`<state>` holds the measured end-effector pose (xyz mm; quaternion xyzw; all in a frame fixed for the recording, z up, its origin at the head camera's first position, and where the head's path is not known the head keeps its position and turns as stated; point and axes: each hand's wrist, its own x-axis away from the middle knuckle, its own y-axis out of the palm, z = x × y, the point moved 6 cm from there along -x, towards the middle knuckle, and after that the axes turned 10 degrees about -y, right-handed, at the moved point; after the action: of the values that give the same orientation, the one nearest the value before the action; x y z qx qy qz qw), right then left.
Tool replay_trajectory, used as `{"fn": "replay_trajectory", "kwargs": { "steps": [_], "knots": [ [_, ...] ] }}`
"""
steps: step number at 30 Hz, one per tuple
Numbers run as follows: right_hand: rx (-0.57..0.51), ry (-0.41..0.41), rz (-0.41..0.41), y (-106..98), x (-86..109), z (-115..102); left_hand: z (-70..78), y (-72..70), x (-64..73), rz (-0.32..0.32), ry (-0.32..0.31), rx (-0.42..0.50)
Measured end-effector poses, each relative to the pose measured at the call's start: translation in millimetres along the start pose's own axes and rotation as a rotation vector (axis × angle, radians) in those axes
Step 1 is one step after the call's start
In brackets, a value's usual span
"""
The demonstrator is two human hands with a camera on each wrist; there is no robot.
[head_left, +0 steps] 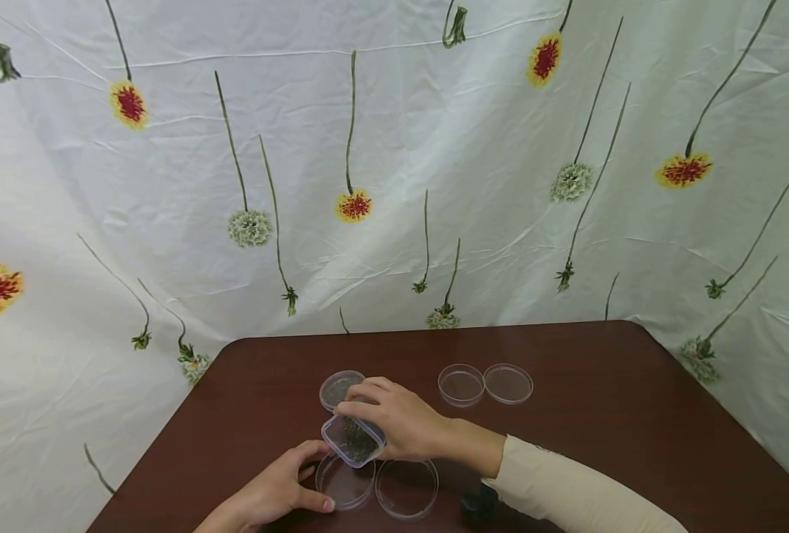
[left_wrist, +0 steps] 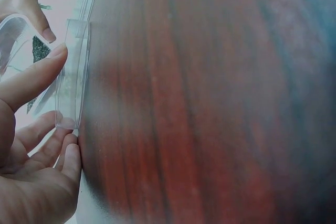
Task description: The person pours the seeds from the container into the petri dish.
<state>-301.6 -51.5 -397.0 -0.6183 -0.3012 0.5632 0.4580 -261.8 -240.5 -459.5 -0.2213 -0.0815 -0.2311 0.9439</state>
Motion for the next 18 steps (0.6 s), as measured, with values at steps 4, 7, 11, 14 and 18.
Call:
{"fn": "replay_trajectory", "kwargs": {
  "steps": [4, 7, 11, 14, 18],
  "knots": [
    [0.018, -0.022, 0.012, 0.4, -0.6, -0.6, 0.8, 0.3, -0.1, -0.001, 0.008, 0.001],
    [0.03, -0.026, 0.009, 0.4, -1.0, -1.0, 0.8, 0.2, -0.4, 0.001, 0.009, 0.002],
    [0.038, -0.025, 0.003, -0.2, -1.1, -2.1, -0.1, -0.4, -1.0, 0.003, 0.003, 0.0],
    [0.043, -0.027, 0.0, 0.0, -1.2, -3.0, -1.0, -0.7, -1.7, -0.001, 0.012, -0.012],
    [0.055, -0.03, -0.002, 0.6, -1.3, -4.0, -2.4, -0.6, -2.9, -0.012, 0.04, -0.041]
  ]
}}
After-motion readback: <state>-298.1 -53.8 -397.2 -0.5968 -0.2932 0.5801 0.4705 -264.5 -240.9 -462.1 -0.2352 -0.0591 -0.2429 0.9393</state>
